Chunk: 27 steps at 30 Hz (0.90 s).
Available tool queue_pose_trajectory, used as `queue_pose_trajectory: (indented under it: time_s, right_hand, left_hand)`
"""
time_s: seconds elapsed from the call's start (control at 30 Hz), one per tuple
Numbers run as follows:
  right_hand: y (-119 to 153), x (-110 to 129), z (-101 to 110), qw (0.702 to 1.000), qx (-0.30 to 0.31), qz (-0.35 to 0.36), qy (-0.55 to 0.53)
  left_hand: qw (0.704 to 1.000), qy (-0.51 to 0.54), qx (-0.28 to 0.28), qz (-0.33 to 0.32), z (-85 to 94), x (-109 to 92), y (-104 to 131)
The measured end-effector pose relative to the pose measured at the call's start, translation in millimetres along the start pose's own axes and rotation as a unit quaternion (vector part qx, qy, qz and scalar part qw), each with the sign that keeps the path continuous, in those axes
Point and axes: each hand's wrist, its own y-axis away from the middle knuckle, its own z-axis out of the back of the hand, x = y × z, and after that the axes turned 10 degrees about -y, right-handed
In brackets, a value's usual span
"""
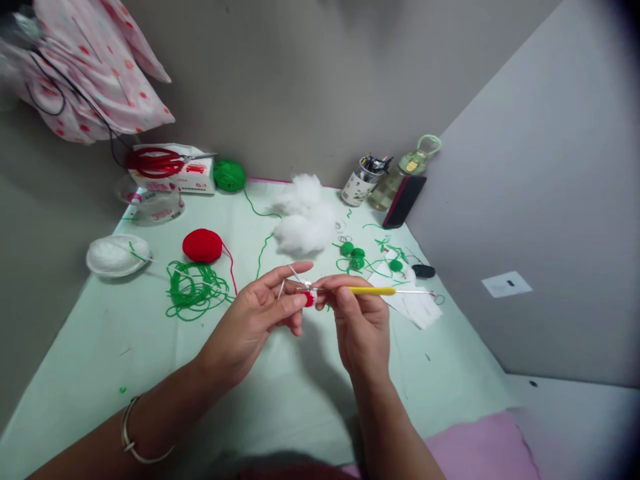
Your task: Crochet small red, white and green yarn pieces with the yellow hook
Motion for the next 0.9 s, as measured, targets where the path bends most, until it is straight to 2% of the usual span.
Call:
queue_pose_trajectory:
  time_s: [0.1,0.23,0.57,0.73,0.9]
  right_hand:
    - [-0.5,-0.2,2.4,0.999,0.005,-0.009,-0.032]
    - [-0.1,0.5,0.6,1.0,0.021,0.007,-0.021]
    - [1.6,-2.5,-2.4,0.998,0.025,0.016,-0.059]
    - [2.6,-2.2,-3.3,0.998,0.009,0.004,-0.065]
    - [-3.1,3.2,-2.4,0.991,-0.034,-0.03,-0.13]
  left_hand:
    - [1.0,0.001,0.002,0.006,0.6,-1.3,1.3]
    - [1.0,-0.015,-0.008,0.014,0.0,-0.5,2.4]
    - [1.0,0.016,0.012,0.021,-1.5,-2.6,2.9]
    - [1.0,0.017,0.015,0.017,-0.4,-1.8,2.0]
    - [0.996,0.057,0.033,0.064,1.8,-5.9,1.9]
